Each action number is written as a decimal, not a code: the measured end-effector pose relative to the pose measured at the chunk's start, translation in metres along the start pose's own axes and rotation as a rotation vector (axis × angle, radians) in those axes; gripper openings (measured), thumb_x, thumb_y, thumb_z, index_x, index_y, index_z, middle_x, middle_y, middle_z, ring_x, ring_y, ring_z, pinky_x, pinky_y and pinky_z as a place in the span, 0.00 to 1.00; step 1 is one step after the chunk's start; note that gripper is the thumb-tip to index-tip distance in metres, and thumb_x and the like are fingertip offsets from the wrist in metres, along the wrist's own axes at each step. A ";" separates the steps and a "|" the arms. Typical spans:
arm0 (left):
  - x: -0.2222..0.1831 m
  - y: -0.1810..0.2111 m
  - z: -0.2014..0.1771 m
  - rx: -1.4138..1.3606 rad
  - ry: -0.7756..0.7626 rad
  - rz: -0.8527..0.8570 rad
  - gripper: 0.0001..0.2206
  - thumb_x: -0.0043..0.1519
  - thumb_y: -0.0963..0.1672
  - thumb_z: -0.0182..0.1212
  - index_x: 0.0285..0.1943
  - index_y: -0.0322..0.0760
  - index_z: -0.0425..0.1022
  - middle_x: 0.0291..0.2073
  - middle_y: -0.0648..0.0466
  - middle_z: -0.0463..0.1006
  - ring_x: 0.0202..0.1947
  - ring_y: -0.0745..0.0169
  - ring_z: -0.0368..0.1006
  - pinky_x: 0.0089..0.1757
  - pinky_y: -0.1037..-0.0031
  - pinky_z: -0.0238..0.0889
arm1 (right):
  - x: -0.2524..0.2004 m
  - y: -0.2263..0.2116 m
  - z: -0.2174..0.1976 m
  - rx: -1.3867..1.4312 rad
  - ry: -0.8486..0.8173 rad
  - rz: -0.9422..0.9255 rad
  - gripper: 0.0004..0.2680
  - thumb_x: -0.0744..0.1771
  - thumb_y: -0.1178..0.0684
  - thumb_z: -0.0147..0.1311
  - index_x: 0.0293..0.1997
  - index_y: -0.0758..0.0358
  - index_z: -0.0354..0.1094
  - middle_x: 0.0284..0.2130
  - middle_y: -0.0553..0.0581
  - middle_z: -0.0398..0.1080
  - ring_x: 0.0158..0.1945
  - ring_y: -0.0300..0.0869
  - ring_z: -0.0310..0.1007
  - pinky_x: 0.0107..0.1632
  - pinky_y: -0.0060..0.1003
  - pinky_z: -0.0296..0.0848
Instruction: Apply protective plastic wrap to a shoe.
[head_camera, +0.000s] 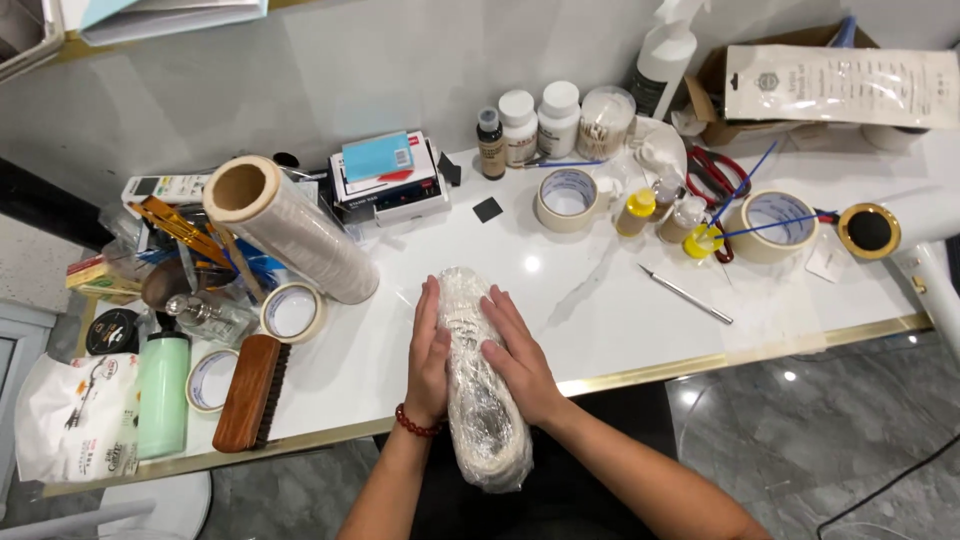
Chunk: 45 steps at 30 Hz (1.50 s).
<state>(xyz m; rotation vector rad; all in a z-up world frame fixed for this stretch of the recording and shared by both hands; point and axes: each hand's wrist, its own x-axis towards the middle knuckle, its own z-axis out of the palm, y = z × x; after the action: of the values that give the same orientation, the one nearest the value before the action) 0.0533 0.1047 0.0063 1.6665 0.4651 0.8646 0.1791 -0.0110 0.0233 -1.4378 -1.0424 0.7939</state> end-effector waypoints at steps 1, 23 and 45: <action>-0.003 -0.001 0.000 0.000 -0.004 -0.004 0.35 0.71 0.54 0.39 0.81 0.25 0.41 0.80 0.36 0.41 0.81 0.43 0.34 0.72 0.59 0.34 | -0.004 0.000 0.001 0.002 0.003 0.004 0.24 0.69 0.45 0.42 0.75 0.65 0.50 0.78 0.64 0.39 0.81 0.52 0.29 0.76 0.47 0.35; 0.005 0.050 0.025 -0.417 0.156 -0.199 0.36 0.62 0.46 0.48 0.79 0.26 0.42 0.79 0.41 0.42 0.76 0.47 0.46 0.68 0.62 0.46 | -0.017 -0.031 -0.004 0.175 0.028 0.050 0.26 0.68 0.45 0.44 0.75 0.68 0.48 0.79 0.63 0.33 0.81 0.51 0.26 0.75 0.46 0.35; -0.019 0.058 0.003 -1.076 0.262 -0.530 0.35 0.63 0.58 0.50 0.71 0.30 0.59 0.59 0.36 0.71 0.57 0.42 0.72 0.53 0.53 0.69 | -0.033 -0.042 -0.027 0.519 -0.061 -0.109 0.31 0.69 0.41 0.47 0.78 0.70 0.39 0.79 0.67 0.40 0.82 0.50 0.36 0.77 0.46 0.40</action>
<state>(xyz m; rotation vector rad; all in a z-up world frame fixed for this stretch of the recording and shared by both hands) 0.0350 0.0731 0.0556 0.4126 0.4614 0.7199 0.1847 -0.0528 0.0657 -0.9132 -0.8683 0.9497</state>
